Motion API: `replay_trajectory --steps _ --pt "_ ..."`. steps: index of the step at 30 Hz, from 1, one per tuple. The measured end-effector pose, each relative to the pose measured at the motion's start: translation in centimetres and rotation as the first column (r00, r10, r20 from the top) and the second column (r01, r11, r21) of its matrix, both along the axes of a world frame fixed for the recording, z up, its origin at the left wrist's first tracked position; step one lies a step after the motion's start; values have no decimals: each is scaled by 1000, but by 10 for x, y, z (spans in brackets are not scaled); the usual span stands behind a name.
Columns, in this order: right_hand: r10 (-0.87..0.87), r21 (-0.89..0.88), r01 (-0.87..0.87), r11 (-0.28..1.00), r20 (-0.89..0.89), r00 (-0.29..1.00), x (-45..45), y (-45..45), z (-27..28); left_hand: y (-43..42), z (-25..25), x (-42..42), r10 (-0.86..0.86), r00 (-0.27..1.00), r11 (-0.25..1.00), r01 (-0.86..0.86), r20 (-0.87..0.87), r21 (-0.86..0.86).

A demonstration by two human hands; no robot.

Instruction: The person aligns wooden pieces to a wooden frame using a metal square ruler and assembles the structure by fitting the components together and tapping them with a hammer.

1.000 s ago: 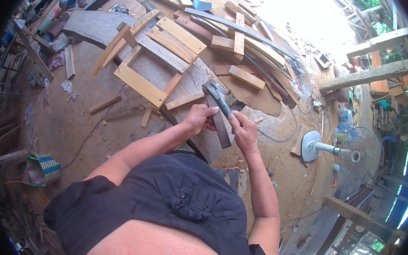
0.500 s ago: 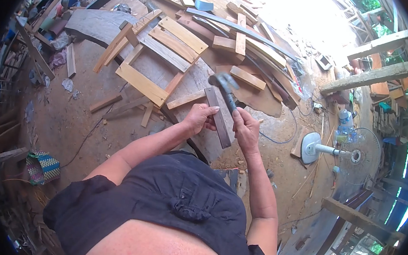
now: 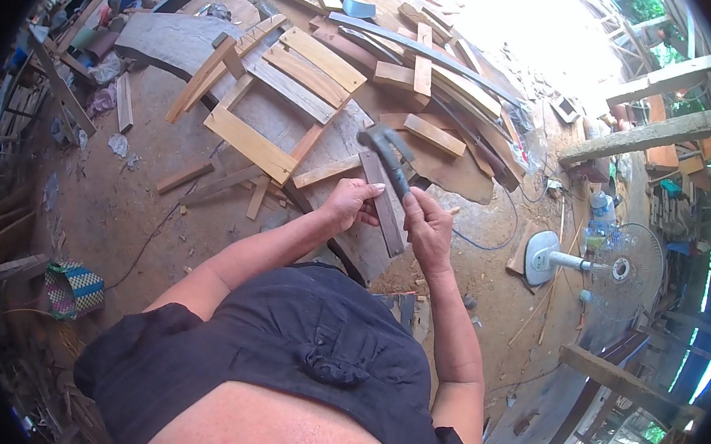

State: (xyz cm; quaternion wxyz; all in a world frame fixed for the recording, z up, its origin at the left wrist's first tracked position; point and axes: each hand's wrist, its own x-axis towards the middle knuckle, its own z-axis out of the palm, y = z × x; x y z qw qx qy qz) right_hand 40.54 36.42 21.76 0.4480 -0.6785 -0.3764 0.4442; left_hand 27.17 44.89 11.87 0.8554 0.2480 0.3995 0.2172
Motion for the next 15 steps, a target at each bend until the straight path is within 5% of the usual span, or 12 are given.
replay_trajectory --steps 3,5,6,9,15 --pt "-50 127 56 990 -43 998 0 -2 3 1 3 -1 -1 1000 1000 1 -17 0" --pt "-30 117 16 993 124 992 3 -3 -16 0 4 -1 6 1000 1000 -6 -15 1" --pt "103 -46 -94 994 285 953 10 2 -22 -1 5 -2 3 1000 1000 -3 -13 2" --pt "87 -69 -68 995 329 940 15 3 -30 3 3 -4 -66 997 998 67 -42 8" --pt "-117 -117 109 987 -65 991 10 -8 -21 -1 7 -3 -22 996 996 29 -85 85"
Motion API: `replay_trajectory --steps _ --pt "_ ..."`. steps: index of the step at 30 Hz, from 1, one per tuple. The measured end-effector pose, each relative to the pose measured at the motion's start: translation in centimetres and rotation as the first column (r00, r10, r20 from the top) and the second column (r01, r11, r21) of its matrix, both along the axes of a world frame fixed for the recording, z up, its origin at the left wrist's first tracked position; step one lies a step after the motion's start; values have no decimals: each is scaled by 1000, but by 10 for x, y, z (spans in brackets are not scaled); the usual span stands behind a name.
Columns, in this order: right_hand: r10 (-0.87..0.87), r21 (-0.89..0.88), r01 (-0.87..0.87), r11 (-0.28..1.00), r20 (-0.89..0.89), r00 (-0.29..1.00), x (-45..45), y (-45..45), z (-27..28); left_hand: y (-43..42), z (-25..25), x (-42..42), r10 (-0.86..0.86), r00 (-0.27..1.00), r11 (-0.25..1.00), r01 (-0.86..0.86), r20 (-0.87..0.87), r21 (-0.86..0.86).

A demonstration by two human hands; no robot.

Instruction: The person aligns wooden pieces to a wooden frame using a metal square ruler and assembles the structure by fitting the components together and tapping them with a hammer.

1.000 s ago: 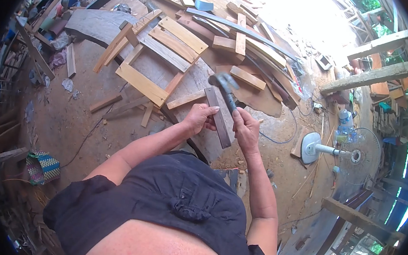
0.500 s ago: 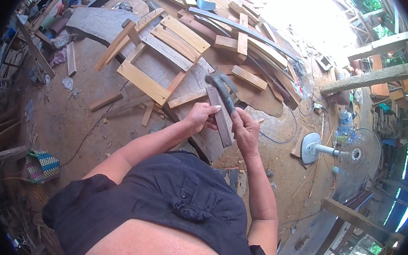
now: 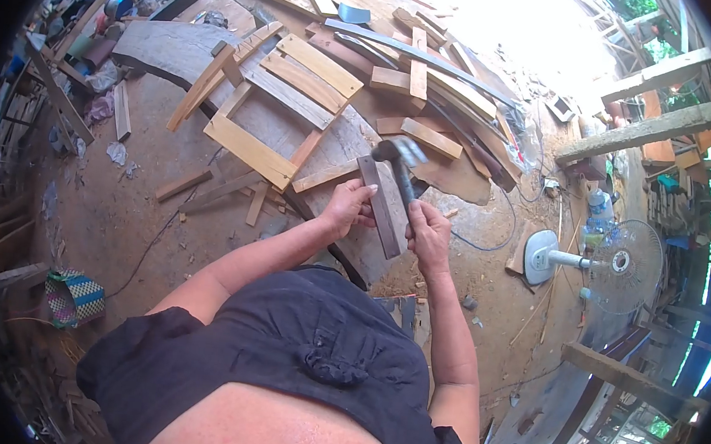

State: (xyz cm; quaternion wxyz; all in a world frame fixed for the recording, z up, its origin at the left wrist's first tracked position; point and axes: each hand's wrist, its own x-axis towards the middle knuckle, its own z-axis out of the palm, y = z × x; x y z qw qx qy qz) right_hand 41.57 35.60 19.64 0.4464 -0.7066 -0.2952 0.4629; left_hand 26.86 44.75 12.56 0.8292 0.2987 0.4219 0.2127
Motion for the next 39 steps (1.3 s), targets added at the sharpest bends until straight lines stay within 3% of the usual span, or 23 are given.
replay_trajectory --steps 3,6,8,12,13,17,19,20,22,23,24,26,28,30,31,39 --pt "-112 66 118 991 -91 990 1 -14 9 -2 -3 0 93 996 995 -93 1 30" --pt "-197 109 210 972 -117 973 7 -29 13 -1 -10 -4 -57 998 990 56 6 132" --pt "-265 97 279 955 -138 954 8 -39 14 -3 -9 -11 -283 957 951 288 -58 116" --pt "-305 59 315 947 -141 942 8 -55 5 0 -7 -23 -263 961 936 274 -81 222" --pt "-296 56 307 950 -150 943 6 -57 3 -2 -8 -22 -236 972 958 231 7 169" --pt "-294 27 303 953 -176 939 -5 -60 2 -8 19 -25 -240 970 969 241 -30 58" --pt "-286 38 297 954 -182 941 -8 -61 2 -11 13 -23 -387 916 892 401 -107 210" --pt "-276 52 289 956 -178 944 -9 -62 1 -12 11 -22 -389 914 891 405 -114 206" --pt "-268 65 285 956 -193 944 -7 -63 0 -9 16 -19 -519 824 757 567 -228 326" --pt "-258 80 278 957 -202 945 -7 -64 0 -6 1 -20 -471 834 675 551 -288 491" --pt "-257 79 278 957 -205 944 -7 -65 1 -2 8 -25 -470 833 676 551 -290 489" --pt "-255 77 271 959 -174 951 -7 -68 1 8 29 -38 -467 787 746 596 -404 298" --pt "-250 80 268 960 -181 951 -9 -72 0 11 18 -47 -433 793 758 578 -430 302" --pt "-244 86 262 961 -183 952 -12 -76 0 11 19 -50 -199 648 550 694 -735 464" --pt "-238 102 255 962 -153 959 -15 -78 0 7 24 -50 -42 594 454 728 -803 514" --pt "-132 108 139 984 -69 989 -27 -80 -17 -4 31 -42 23 519 487 740 -854 463"
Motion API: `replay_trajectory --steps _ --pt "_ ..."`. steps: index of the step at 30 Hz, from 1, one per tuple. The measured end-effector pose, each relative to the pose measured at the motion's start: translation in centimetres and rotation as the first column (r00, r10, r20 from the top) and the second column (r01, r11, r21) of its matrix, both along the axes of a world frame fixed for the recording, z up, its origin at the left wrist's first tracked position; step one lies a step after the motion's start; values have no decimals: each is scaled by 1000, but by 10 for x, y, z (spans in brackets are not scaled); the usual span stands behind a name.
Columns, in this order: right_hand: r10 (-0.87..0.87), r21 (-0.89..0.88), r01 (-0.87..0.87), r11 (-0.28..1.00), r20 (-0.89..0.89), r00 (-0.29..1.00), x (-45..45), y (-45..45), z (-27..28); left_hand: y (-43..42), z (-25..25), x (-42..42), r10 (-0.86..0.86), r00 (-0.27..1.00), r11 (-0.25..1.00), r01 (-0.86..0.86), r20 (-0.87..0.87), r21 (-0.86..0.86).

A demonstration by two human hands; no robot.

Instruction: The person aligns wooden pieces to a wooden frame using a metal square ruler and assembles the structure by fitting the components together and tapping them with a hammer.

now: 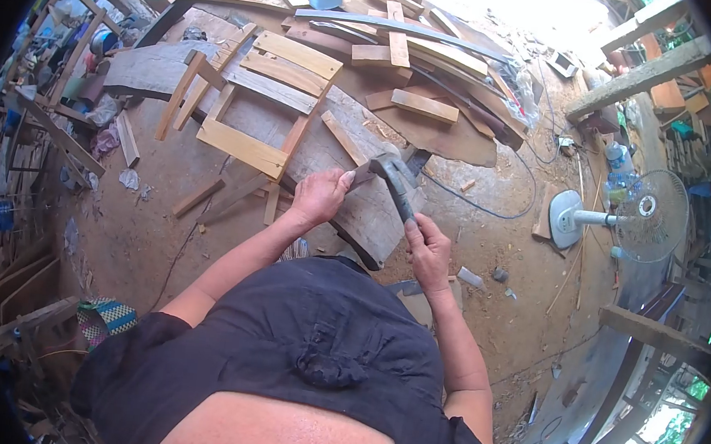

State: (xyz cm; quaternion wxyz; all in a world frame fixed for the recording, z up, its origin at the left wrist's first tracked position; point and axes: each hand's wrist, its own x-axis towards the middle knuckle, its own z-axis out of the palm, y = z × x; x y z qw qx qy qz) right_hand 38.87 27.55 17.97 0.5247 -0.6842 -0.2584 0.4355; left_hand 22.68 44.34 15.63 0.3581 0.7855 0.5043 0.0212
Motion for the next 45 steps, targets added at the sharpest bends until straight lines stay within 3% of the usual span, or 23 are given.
replay_trajectory --steps 3,7,10,14,16,20,22,26,28,32,35,37,39,41,45 --pt "38 -15 -37 999 77 996 4 6 -10 1 1 1 -2 1000 1000 2 7 -14" --pt "-10 -45 12 999 40 999 5 13 13 3 -1 -1 -10 1000 999 11 23 -37" --pt "3 129 -4 992 5 1000 3 7 30 4 -3 -1 -2 1000 998 3 23 -58" --pt "35 92 -50 994 155 987 7 7 2 4 2 0 1 1000 997 0 24 -80" --pt "151 -65 -140 988 222 963 12 15 -4 5 0 0 1 1000 997 1 24 -81" --pt "89 -82 -82 993 86 992 10 19 20 7 -1 0 -4 1000 996 6 27 -84" --pt "-14 120 4 993 84 996 1 17 35 6 -1 0 -13 1000 997 13 8 -76" --pt "-28 132 11 991 127 992 0 13 16 6 -4 0 -2 1000 997 5 31 -73" --pt "173 -79 -159 984 225 959 11 18 -7 7 -4 1 -2 1000 995 5 28 -103" --pt "120 -59 -114 992 98 988 4 24 12 8 2 0 11 1000 995 -8 28 -104" --pt "23 20 -23 1000 33 999 -2 19 30 6 0 0 7 1000 994 -4 29 -109" --pt "-7 200 3 980 21 1000 -4 17 33 7 0 0 -3 1000 997 5 20 -82" --pt "-21 176 10 984 64 998 -2 18 16 8 -1 0 1 1000 996 1 22 -93" --pt "136 -47 -130 990 158 978 9 21 -16 7 -2 1 0 1000 995 3 25 -101" --pt "99 -55 -95 994 82 992 3 31 7 11 -1 -1 -8 1000 997 9 14 -74"
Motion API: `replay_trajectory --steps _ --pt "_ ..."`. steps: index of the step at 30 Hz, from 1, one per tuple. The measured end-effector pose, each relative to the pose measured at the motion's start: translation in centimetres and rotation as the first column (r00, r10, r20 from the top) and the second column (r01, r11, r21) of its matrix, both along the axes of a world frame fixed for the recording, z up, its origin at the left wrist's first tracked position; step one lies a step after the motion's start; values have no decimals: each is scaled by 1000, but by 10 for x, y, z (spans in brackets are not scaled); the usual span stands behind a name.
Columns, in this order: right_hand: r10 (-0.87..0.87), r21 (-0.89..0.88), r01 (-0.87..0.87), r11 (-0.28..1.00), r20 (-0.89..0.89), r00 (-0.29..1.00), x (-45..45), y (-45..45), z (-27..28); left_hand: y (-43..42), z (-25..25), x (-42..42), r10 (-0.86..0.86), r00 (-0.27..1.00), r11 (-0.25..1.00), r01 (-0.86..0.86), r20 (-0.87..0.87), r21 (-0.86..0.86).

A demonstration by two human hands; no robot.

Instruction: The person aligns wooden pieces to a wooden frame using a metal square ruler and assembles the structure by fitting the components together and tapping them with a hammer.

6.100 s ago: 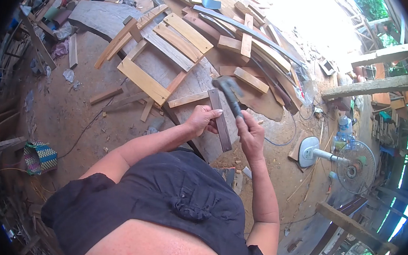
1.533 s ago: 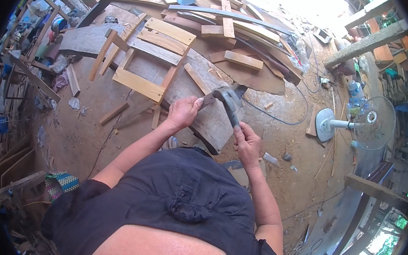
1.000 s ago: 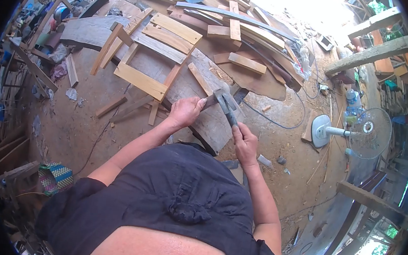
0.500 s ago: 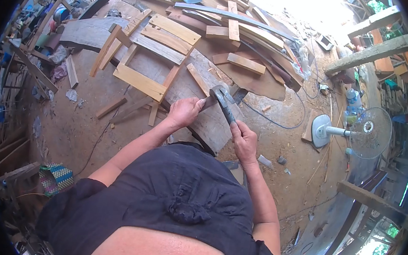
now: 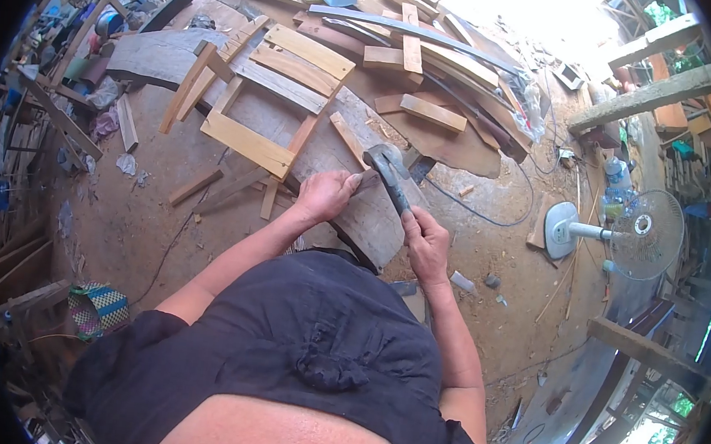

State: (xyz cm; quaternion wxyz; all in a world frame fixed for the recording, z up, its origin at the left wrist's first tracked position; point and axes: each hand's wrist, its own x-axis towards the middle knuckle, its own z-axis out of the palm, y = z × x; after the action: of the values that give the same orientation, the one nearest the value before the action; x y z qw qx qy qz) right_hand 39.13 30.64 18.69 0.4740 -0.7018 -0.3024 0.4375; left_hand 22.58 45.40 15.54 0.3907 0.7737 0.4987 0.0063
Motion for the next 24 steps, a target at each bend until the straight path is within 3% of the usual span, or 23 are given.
replay_trajectory --steps 8,13,17,20,22,24 --pt "-47 172 54 984 -45 998 -1 -16 31 -4 -6 -1 5 1000 999 -6 23 47" --pt "-116 17 117 993 -80 990 0 -31 17 -6 -1 1 -2 998 992 -6 66 123" --pt "-140 21 142 990 -83 987 -4 -34 12 -7 -5 2 -63 994 988 50 85 146" --pt "-96 26 96 995 5 995 -1 -32 -4 -7 -3 3 -90 995 988 83 46 127" --pt "-29 -11 31 999 162 986 5 -30 -21 -7 2 5 -160 987 978 155 26 137" --pt "-40 -40 44 998 99 994 11 -33 -31 -11 6 6 -189 982 969 188 -9 159"
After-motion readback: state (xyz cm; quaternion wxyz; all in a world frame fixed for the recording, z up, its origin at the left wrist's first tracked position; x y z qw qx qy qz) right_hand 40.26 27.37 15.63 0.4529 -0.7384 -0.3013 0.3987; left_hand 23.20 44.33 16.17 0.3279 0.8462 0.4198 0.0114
